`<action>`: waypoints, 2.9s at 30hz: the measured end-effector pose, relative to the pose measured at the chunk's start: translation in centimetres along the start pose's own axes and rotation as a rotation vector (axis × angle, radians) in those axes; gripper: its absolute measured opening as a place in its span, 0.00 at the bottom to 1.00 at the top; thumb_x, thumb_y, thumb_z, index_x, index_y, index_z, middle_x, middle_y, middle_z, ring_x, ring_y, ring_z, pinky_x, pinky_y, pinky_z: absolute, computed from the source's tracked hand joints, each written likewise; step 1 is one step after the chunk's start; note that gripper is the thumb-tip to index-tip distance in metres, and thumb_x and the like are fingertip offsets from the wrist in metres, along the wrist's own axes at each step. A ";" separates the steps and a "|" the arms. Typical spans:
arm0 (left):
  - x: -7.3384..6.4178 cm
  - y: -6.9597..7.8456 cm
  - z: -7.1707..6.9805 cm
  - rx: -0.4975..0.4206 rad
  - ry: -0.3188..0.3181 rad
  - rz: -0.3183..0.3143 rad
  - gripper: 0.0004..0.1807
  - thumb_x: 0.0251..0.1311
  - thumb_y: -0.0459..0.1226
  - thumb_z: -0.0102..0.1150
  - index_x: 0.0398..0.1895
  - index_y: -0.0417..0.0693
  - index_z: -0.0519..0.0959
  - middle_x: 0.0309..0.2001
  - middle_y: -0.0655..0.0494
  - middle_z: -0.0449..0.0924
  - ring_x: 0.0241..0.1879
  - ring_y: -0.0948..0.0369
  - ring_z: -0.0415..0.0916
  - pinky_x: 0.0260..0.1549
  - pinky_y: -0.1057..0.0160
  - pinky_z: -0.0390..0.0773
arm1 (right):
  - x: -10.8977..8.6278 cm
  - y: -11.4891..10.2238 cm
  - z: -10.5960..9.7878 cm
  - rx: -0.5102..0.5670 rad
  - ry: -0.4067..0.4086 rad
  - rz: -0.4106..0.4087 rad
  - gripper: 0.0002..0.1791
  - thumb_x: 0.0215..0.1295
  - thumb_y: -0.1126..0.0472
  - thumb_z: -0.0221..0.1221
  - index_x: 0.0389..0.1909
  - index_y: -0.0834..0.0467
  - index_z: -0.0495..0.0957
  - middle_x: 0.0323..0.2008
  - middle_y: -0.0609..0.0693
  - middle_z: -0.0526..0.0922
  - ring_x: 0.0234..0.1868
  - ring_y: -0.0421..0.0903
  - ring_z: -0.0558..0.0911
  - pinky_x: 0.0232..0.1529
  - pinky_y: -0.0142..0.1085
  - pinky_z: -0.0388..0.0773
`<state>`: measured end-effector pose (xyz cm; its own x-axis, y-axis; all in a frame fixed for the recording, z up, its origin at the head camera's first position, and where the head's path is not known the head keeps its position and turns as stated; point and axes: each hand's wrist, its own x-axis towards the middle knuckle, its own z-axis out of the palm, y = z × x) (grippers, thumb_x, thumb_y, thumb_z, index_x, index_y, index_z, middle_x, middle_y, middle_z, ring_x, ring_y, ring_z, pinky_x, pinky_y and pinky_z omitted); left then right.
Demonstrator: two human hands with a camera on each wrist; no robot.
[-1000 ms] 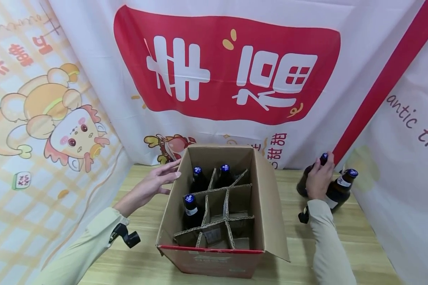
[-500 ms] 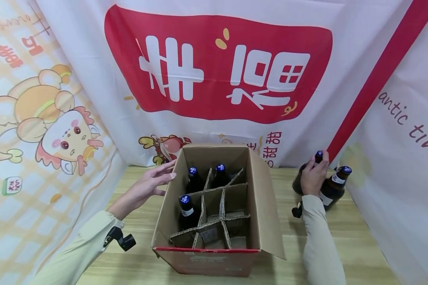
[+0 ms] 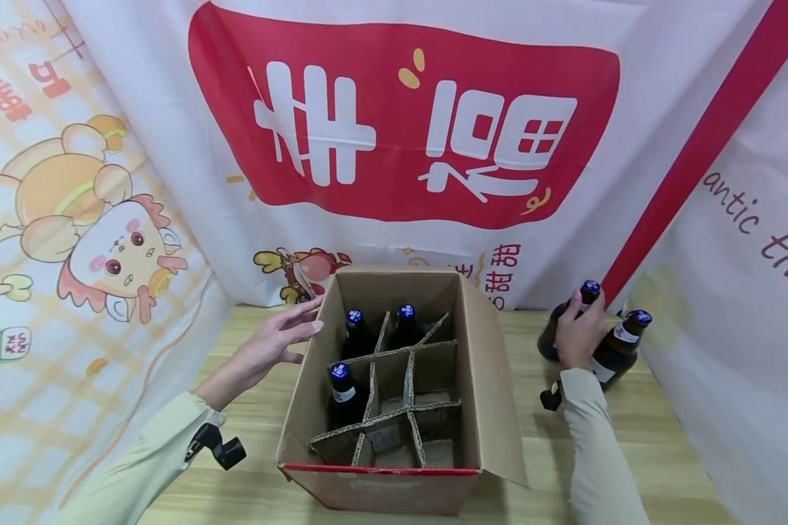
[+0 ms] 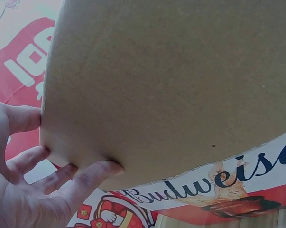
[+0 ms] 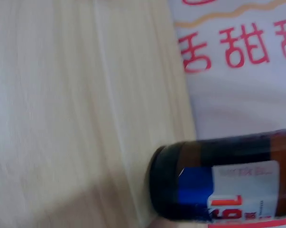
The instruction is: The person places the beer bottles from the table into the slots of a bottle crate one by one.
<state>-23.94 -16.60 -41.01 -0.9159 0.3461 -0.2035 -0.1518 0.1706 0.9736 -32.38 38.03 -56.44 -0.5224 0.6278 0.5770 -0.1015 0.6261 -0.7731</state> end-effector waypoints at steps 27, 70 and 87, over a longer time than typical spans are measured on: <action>0.1 -0.1 -0.2 -0.006 -0.015 0.017 0.37 0.76 0.45 0.58 0.84 0.58 0.57 0.80 0.42 0.60 0.72 0.39 0.67 0.51 0.48 0.87 | 0.1 -3.5 -3.5 0.291 -0.262 0.226 0.12 0.70 0.58 0.68 0.45 0.63 0.83 0.32 0.37 0.87 0.34 0.26 0.79 0.38 0.19 0.72; -0.4 -0.1 -0.1 -0.008 -0.005 0.016 0.37 0.75 0.45 0.59 0.83 0.58 0.59 0.81 0.44 0.59 0.73 0.40 0.67 0.51 0.48 0.87 | 1.6 -16.3 -8.2 0.165 -0.381 0.259 0.27 0.66 0.50 0.71 0.22 0.62 0.68 0.14 0.38 0.68 0.16 0.35 0.65 0.16 0.27 0.61; -0.7 0.1 -0.2 -0.006 0.003 0.022 0.37 0.75 0.44 0.59 0.84 0.56 0.59 0.80 0.42 0.59 0.73 0.39 0.67 0.48 0.49 0.88 | 3.4 -24.7 -12.9 0.274 -0.284 0.072 0.15 0.68 0.56 0.70 0.52 0.59 0.88 0.29 0.40 0.84 0.24 0.38 0.76 0.23 0.21 0.73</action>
<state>-23.38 -17.03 -40.73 -0.9199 0.3472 -0.1821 -0.1340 0.1579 0.9783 -20.75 30.65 -32.06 -0.7456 0.4886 0.4532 -0.2586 0.4146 -0.8725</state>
